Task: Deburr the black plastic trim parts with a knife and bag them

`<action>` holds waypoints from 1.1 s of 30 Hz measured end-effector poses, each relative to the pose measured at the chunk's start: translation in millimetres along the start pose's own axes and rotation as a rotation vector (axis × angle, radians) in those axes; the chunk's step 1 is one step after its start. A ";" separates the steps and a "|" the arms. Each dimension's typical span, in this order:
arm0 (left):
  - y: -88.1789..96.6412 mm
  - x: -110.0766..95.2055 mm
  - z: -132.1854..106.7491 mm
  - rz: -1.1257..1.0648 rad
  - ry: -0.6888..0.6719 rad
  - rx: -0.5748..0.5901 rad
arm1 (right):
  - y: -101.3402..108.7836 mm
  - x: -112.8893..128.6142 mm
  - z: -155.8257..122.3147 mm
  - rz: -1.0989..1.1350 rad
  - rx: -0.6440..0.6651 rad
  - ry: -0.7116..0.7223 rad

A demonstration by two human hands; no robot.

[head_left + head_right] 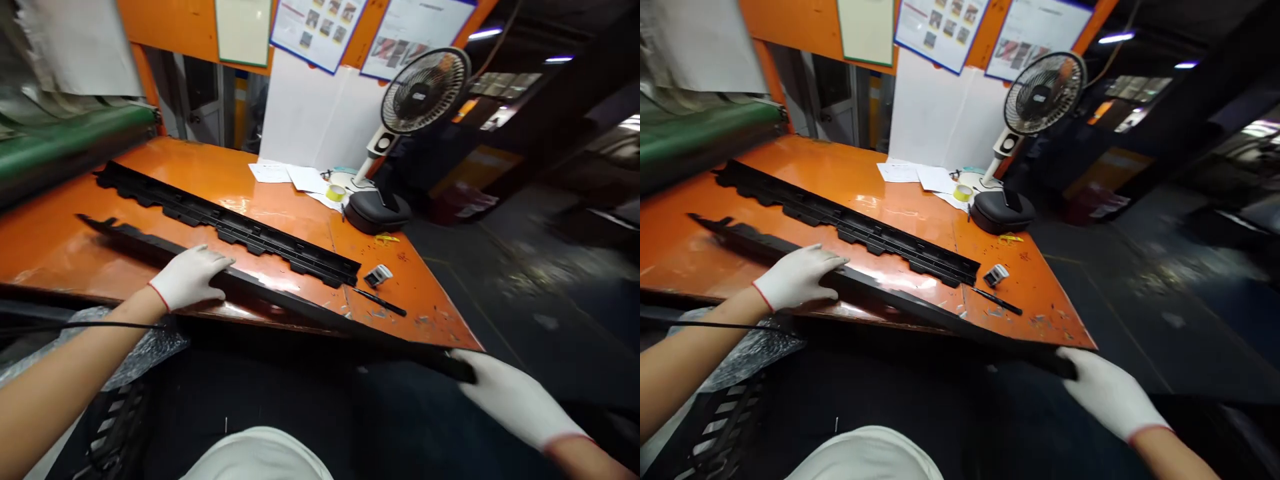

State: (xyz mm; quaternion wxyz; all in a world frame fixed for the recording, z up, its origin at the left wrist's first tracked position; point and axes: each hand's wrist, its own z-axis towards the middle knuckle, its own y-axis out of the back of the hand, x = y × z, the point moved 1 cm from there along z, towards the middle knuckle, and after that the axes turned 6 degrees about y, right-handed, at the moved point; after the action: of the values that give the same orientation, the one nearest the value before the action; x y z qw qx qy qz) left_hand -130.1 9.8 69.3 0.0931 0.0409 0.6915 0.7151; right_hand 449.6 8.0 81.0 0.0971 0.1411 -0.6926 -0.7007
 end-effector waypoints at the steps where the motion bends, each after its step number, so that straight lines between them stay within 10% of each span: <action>1: -1.1 -14.8 3.2 -0.010 -0.006 0.002 | 0.5 9.0 4.8 0.024 0.131 -0.002; 5: -4.0 -43.0 10.5 -0.006 0.000 0.032 | 20.3 59.2 30.1 0.040 0.317 0.206; 11: -23.6 -5.3 -1.3 -0.003 0.003 0.052 | 42.2 104.6 111.6 0.366 0.578 0.379; 15: -39.6 11.2 -8.8 -0.140 -0.057 -0.007 | 25.0 122.5 194.5 0.254 0.205 0.221; 20: -33.6 2.9 -15.4 -0.227 -0.007 0.055 | -0.2 145.3 255.4 0.175 0.208 0.152; 25: -18.5 -3.4 -13.7 -0.334 0.152 0.013 | 12.6 153.4 258.9 0.096 0.213 0.194; 33: 30.0 -63.7 64.0 0.047 -0.130 -0.410 | 52.9 174.9 187.4 -0.059 0.025 0.287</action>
State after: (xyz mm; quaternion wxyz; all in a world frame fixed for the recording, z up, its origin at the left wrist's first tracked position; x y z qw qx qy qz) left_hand -58.0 59.8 106.2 0.1272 0.0833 0.5228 0.8388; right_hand 219.6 125.6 122.9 0.1727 0.2612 -0.6758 -0.6673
